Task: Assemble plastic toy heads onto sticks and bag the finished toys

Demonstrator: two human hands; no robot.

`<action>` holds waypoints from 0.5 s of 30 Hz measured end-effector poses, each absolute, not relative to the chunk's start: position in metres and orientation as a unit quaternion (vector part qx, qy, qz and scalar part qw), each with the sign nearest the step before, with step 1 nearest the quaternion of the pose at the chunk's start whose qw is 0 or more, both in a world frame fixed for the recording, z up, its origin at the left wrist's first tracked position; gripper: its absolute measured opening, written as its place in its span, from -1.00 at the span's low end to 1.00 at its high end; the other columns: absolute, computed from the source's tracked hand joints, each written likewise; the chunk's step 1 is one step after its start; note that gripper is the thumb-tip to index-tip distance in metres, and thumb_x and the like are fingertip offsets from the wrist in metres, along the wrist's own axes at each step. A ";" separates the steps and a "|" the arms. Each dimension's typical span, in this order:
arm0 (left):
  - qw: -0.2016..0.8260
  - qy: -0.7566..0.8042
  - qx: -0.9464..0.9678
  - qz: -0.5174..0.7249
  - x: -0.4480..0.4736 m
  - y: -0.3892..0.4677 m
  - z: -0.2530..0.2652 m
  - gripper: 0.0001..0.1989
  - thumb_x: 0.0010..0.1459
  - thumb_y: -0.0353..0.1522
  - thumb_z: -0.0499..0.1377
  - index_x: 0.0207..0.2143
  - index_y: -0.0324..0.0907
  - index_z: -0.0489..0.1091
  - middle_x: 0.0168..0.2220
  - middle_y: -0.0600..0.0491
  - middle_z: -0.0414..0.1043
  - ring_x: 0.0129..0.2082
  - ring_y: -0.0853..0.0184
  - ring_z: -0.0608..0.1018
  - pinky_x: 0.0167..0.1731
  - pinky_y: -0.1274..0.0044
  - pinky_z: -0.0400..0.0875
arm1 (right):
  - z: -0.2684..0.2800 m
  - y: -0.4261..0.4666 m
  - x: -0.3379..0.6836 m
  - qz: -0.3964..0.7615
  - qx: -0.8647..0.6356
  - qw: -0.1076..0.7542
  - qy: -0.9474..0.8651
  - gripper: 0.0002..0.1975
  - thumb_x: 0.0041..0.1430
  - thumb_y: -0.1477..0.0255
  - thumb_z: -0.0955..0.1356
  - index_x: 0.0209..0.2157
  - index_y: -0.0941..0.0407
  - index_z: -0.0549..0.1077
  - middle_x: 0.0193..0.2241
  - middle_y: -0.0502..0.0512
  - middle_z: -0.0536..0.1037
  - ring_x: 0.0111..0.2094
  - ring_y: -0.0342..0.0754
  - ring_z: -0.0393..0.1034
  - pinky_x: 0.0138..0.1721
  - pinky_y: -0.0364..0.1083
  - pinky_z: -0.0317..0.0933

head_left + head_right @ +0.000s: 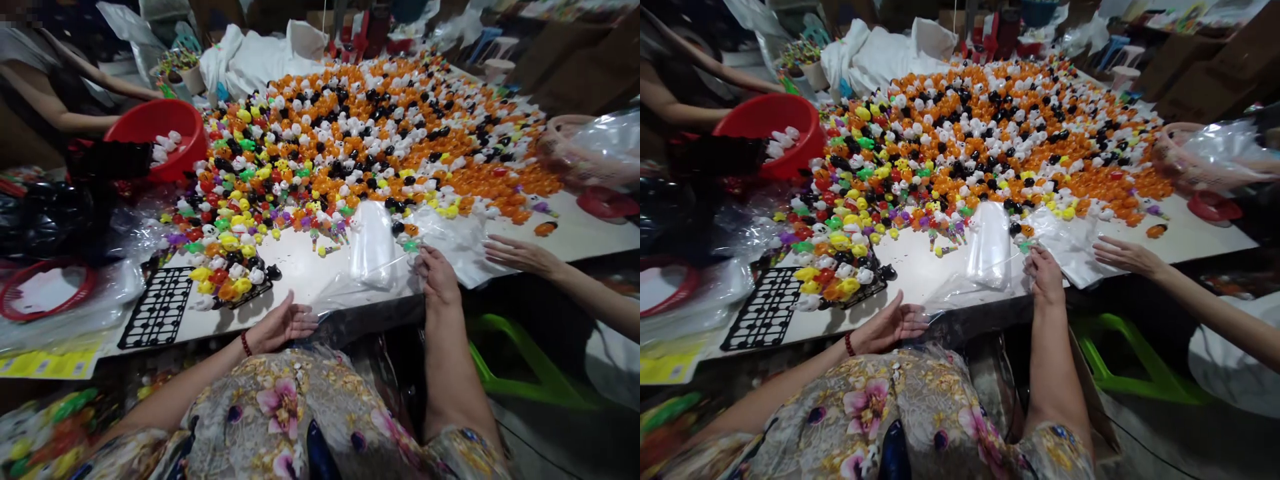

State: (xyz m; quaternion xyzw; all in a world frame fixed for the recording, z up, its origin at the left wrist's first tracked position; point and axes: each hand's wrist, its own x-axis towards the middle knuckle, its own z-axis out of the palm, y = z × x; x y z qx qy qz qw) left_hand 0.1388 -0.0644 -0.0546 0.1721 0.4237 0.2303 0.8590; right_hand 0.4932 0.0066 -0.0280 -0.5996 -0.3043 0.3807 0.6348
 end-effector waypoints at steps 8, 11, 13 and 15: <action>0.521 0.608 0.536 0.267 0.169 -0.056 -0.066 -0.82 -0.02 -0.38 0.29 -0.41 -0.13 0.30 -0.60 0.24 0.27 -0.53 0.43 0.37 -0.47 0.62 0.23 | -0.005 0.005 0.484 0.438 -0.575 0.627 -0.290 -0.91 0.03 0.47 0.40 -0.41 0.06 0.40 -0.72 -0.21 0.24 -0.75 -0.29 -0.11 -0.67 -0.20 0.02; 0.583 0.594 0.474 0.288 0.168 -0.051 -0.069 -0.79 0.14 -0.30 0.16 -0.51 -0.15 0.27 -0.66 0.23 0.21 -0.67 0.48 0.26 -0.61 0.63 0.12 | -0.001 -0.001 0.490 0.400 -0.565 0.652 -0.308 -0.78 -0.09 0.36 0.47 -0.39 0.09 0.42 -0.69 -0.21 0.24 -0.72 -0.30 -0.05 -0.65 -0.22 0.04; 0.692 0.546 0.375 0.287 0.166 -0.049 -0.070 -0.78 0.16 -0.25 0.16 -0.47 -0.18 0.33 -0.65 0.21 0.26 -0.72 0.50 0.25 -0.68 0.64 0.10 | -0.002 -0.002 0.496 0.351 -0.602 0.649 -0.306 -0.74 -0.13 0.31 0.48 -0.40 0.10 0.43 -0.68 -0.19 0.26 -0.69 -0.28 0.00 -0.65 -0.24 -0.01; 0.773 0.490 0.283 0.288 0.162 -0.048 -0.068 -0.80 0.14 -0.26 0.20 -0.40 -0.24 0.42 -0.59 0.13 0.36 -0.69 0.49 0.34 -0.68 0.65 0.17 | -0.004 -0.003 0.503 0.280 -0.669 0.615 -0.309 -0.81 -0.07 0.31 0.44 -0.43 0.11 0.42 -0.68 -0.16 0.27 -0.67 -0.23 0.05 -0.62 -0.21 -0.01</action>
